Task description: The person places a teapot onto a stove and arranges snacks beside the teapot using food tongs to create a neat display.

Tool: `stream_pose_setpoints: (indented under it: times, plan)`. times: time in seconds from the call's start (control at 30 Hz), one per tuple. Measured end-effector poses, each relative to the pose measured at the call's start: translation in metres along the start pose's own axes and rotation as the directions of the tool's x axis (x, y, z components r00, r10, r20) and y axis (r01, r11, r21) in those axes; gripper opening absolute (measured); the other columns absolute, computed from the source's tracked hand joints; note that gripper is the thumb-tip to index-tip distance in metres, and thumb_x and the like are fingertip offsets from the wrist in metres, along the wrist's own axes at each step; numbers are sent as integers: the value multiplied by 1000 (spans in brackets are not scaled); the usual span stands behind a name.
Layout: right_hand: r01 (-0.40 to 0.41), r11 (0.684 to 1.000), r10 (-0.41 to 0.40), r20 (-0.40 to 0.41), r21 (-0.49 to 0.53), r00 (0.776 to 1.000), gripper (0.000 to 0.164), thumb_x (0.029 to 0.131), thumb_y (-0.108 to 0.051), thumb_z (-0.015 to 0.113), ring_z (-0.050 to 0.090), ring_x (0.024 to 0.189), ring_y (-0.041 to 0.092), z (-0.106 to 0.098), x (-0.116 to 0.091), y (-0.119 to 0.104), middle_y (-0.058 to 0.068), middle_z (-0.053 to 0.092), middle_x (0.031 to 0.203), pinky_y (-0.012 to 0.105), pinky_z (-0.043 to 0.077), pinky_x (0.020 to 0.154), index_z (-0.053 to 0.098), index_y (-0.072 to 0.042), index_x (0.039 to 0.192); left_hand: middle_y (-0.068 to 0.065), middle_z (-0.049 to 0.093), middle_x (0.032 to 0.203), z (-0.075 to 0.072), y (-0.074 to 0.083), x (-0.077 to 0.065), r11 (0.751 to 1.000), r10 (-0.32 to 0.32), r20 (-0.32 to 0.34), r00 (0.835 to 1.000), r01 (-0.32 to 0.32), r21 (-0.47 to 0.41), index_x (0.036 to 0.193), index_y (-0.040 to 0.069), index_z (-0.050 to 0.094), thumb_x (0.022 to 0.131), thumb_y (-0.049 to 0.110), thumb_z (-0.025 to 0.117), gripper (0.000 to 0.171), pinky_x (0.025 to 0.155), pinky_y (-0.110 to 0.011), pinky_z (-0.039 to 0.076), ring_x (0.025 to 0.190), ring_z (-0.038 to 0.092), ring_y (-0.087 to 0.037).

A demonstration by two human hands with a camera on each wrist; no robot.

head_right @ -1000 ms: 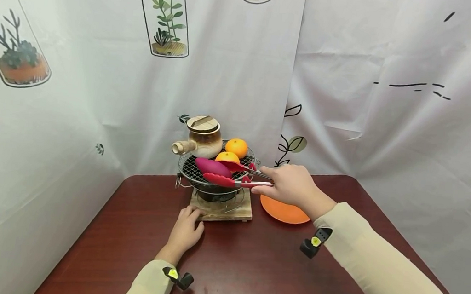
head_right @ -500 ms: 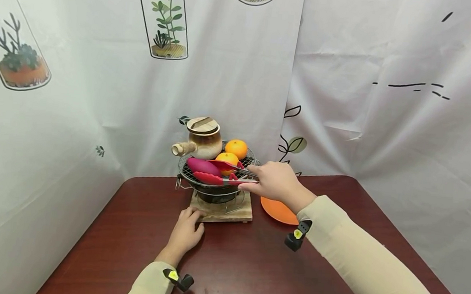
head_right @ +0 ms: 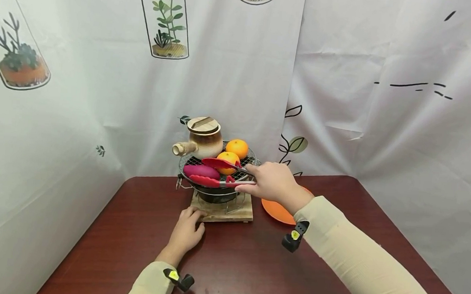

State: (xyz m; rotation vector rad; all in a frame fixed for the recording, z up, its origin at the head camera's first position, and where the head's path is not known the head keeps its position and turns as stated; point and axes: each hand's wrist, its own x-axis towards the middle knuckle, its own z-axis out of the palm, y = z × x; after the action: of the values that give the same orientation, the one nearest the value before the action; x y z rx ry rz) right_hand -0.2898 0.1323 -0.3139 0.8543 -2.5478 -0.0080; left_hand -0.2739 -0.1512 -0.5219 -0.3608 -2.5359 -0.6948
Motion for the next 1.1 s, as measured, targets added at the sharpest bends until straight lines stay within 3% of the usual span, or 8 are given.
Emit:
stream_pose_setpoints:
  times: [0.23,0.43,0.57,0.77,0.87,1.1]
  plan:
    - [-30,999,31,-35,32,999,75,79,-75,65,68,73,26,-2,-3,4,5,75,86,46,52,56,68,-21,131,-9,57,116,-1,1,0,1000,-10,4,1000,10,-6,111,13,71,88,9,66,23,94,-48,48,117,51,-33]
    - [-59,995,68,-117,82,991,65,80,-68,70,61,61,24,-6,-11,27,1,67,73,43,46,49,67,-22,127,-9,58,117,0,0,-1,1000,-16,11,1000,16,-11,110,13,71,88,9,66,23,94,-49,48,117,51,-34]
    - [-139,984,152,-122,109,981,67,82,-64,72,63,65,28,-9,-18,49,7,71,79,46,48,52,66,-21,133,-9,58,116,1,0,0,1000,-11,1,1000,11,-3,109,13,71,88,10,66,22,94,-49,48,117,51,-33]
    - [-286,950,297,-80,126,952,66,84,-64,69,62,70,33,-10,-33,83,11,66,73,48,46,53,66,-20,133,-9,59,113,2,-1,1,1000,14,-30,999,-14,11,107,12,72,86,9,67,22,92,-48,49,114,53,-34]
    - [-348,928,357,-52,133,933,65,85,-68,65,62,75,35,-7,-42,100,12,68,82,49,45,53,65,-22,131,-10,59,113,2,-1,1,1000,18,-35,999,-18,12,107,11,72,86,8,67,21,92,-48,49,114,53,-34]
    - [-441,885,447,-4,146,895,63,87,-73,58,59,77,34,3,-65,134,12,65,83,45,42,54,64,-22,123,-10,58,113,1,0,0,1000,17,-31,999,-17,6,107,11,72,86,8,67,21,92,-49,49,115,53,-34]
